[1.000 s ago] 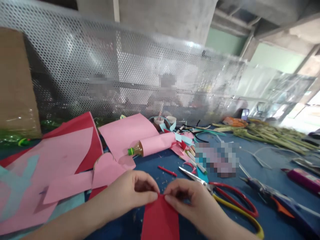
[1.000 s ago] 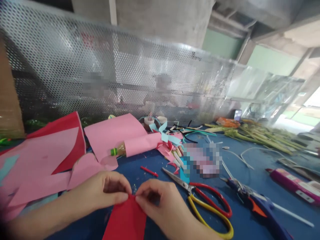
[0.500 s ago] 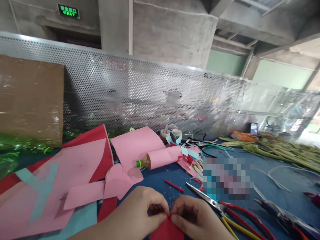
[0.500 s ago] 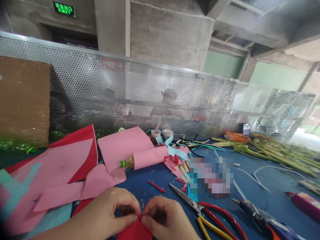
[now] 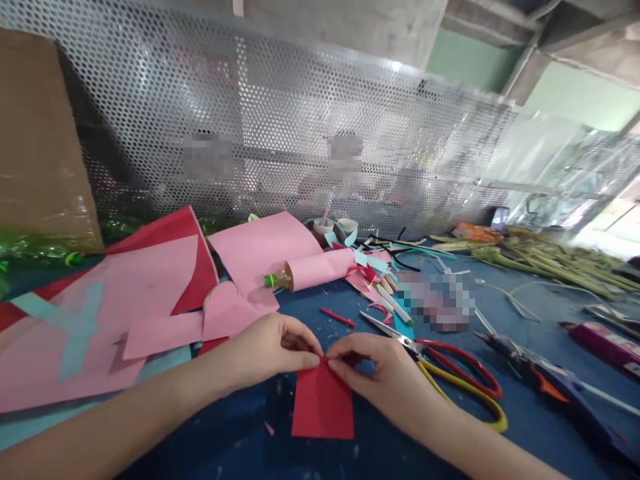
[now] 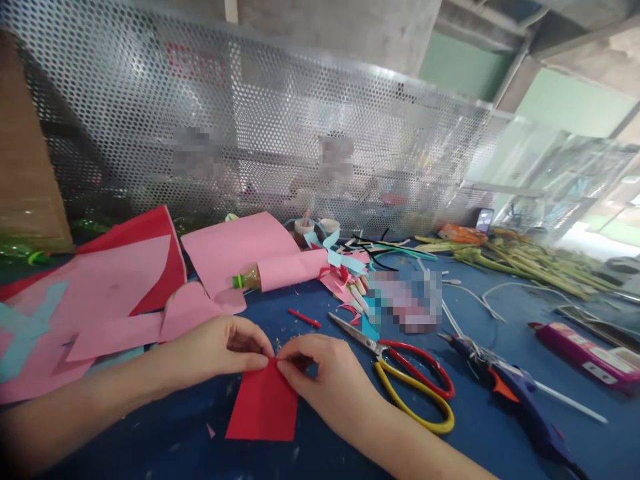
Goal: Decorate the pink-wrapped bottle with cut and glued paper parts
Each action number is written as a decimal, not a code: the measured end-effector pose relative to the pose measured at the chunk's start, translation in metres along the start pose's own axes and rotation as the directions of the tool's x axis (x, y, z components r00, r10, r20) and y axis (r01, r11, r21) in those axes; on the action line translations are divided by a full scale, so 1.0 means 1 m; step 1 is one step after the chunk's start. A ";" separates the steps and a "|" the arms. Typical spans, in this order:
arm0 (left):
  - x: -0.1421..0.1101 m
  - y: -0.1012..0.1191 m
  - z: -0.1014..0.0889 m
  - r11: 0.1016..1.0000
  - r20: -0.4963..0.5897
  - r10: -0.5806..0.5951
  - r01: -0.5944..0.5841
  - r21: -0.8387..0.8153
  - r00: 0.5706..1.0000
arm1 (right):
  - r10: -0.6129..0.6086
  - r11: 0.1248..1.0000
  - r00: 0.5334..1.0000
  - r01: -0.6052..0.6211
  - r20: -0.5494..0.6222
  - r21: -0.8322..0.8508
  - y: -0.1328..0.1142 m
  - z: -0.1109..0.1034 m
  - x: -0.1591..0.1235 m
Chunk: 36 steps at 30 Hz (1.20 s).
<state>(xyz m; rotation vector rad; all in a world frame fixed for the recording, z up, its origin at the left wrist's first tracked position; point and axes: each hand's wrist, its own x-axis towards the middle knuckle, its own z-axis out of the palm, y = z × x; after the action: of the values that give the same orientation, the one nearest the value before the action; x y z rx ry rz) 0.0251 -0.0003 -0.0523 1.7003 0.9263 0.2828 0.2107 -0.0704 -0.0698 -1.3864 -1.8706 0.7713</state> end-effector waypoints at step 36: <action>-0.005 0.010 -0.006 0.984 -0.086 0.072 -0.057 0.168 0.994 | 0.047 0.997 0.999 -0.047 0.007 0.068 0.002 -0.010 0.002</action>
<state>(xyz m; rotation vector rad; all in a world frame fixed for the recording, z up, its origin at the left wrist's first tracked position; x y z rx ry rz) 0.0226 -0.0001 -0.0402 1.8851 0.9856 0.3372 0.2198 -0.0677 -0.0647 -1.3912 -1.8047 0.8548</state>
